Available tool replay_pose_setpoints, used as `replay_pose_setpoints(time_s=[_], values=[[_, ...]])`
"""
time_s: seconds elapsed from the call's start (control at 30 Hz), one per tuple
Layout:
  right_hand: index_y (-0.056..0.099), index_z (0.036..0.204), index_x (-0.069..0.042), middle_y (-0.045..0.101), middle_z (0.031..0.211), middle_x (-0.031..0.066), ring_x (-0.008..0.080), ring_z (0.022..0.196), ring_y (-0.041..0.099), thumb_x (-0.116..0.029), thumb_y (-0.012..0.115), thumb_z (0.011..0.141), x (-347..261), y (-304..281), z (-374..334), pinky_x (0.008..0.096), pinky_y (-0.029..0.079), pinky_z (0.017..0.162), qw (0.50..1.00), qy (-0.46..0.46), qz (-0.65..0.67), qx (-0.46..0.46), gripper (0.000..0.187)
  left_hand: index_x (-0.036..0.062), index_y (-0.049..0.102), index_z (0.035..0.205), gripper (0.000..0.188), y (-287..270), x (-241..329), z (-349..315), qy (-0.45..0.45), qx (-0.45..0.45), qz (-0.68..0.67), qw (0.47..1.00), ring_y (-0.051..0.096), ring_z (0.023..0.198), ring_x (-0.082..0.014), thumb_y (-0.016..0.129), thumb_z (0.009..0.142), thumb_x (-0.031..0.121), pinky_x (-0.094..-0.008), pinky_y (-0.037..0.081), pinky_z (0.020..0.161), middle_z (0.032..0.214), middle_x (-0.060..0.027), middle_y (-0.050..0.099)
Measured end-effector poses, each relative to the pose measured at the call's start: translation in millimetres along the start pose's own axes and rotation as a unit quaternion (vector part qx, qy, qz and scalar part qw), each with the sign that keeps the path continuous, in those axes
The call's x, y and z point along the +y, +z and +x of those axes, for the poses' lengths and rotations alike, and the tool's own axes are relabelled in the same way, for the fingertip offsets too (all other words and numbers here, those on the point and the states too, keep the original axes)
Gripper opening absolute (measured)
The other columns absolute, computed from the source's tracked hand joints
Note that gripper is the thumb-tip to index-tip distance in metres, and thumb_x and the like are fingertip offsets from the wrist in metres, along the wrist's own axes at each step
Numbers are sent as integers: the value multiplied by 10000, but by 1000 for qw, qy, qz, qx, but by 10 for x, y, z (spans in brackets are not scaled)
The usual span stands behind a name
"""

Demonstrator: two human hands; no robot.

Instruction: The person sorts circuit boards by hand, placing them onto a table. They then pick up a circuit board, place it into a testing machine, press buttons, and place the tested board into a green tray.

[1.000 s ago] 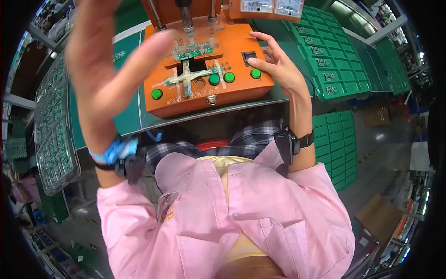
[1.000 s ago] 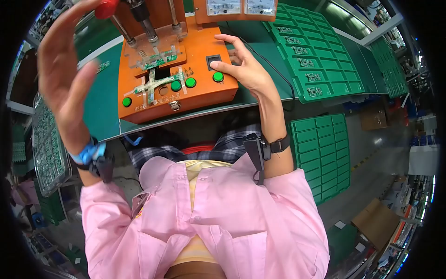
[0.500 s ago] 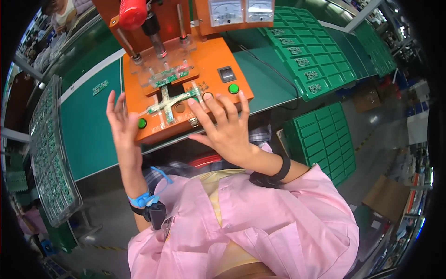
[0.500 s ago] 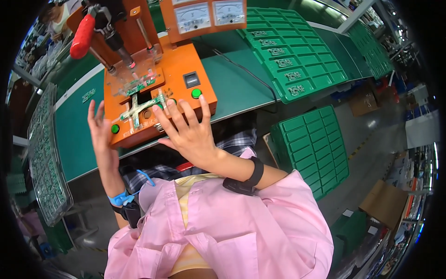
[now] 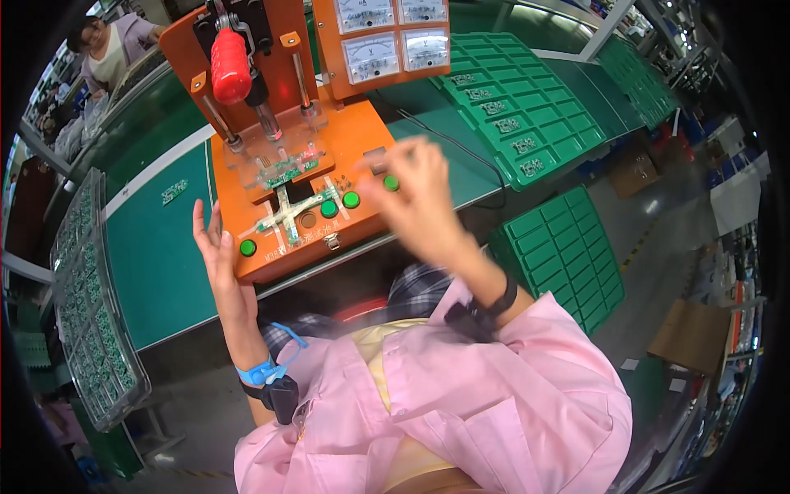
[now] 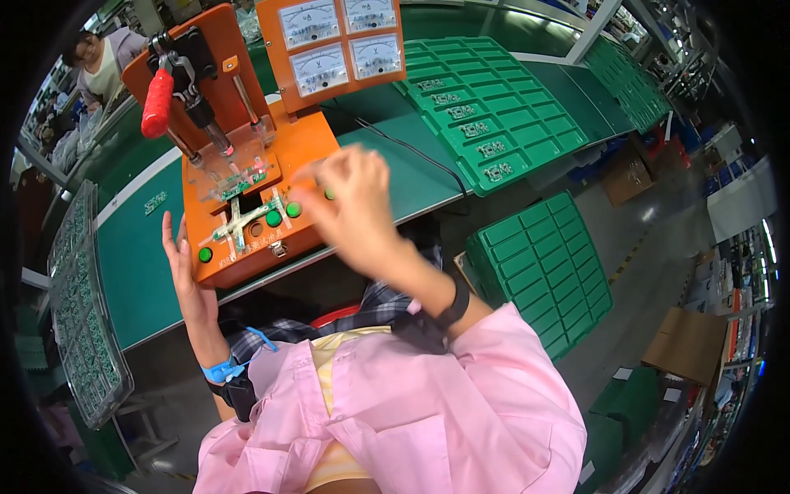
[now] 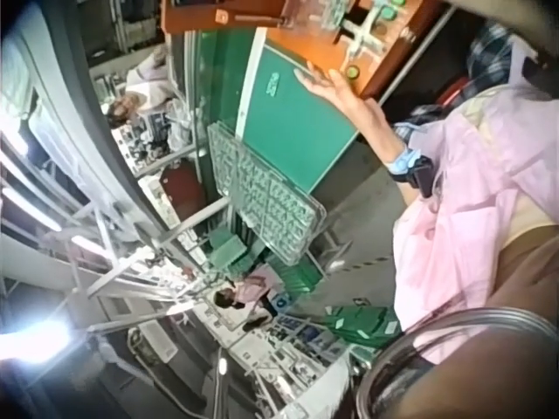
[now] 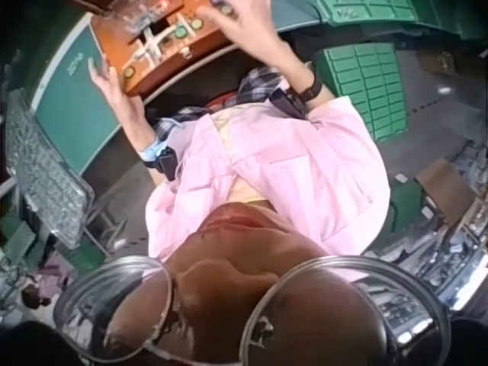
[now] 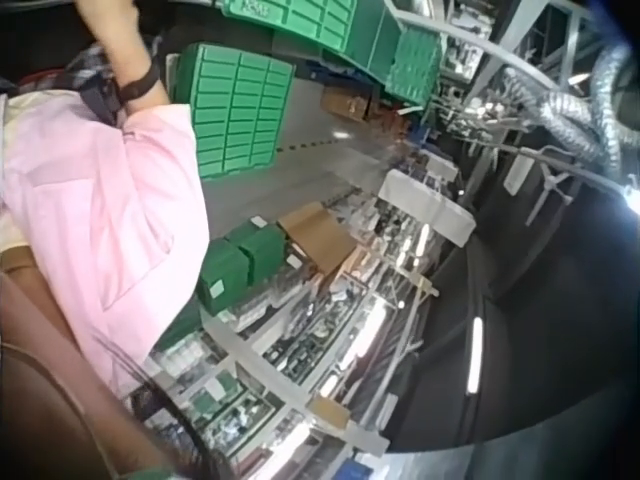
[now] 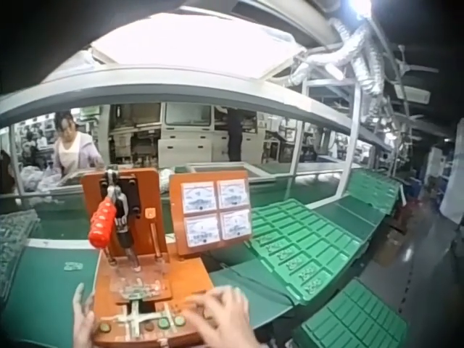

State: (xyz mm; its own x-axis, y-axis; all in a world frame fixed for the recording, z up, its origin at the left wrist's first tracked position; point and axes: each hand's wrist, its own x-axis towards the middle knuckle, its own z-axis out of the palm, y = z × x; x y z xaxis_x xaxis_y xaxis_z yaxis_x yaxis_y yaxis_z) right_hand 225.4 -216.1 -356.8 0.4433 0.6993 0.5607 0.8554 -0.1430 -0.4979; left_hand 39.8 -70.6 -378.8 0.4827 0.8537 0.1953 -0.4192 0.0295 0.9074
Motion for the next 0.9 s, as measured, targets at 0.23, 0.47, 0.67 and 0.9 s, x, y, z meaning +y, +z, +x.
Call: replay_pose_setpoints(time_s=[0.23,0.47,0.67,0.9], values=[[571,971,-84,478,876,80,201,840,513,-158,647,766,522,134,332,280,437,710,846,229,473,-84,230,90,186,1369,656,38,-2,31,10,-24,13,1000,270,1274,-253,542,821,142,-334,278,1014,1348,-187,258],[482,1245,-120,404,496,27,140,435,442,-40,599,715,-387,73,-99,260,380,437,988,-138,-44,-49,549,95,194,1362,721,81,0,24,32,-19,43,998,276,1268,-259,576,755,13,-348,285,1012,1351,-188,246],[356,1342,-85,343,463,-9,102,393,384,-47,545,676,-442,367,-482,241,354,403,930,-218,-276,-108,693,98,194,1357,738,42,5,5,32,-22,22,999,275,1266,-261,581,739,-14,-349,294,1008,1347,-180,250],[303,1366,-84,343,464,-41,93,400,384,-36,520,685,-470,384,-514,243,350,406,906,-231,-347,-76,717,99,184,1359,745,29,20,0,26,-24,32,999,272,1268,-267,578,738,-19,-355,283,1016,1343,-172,255]])
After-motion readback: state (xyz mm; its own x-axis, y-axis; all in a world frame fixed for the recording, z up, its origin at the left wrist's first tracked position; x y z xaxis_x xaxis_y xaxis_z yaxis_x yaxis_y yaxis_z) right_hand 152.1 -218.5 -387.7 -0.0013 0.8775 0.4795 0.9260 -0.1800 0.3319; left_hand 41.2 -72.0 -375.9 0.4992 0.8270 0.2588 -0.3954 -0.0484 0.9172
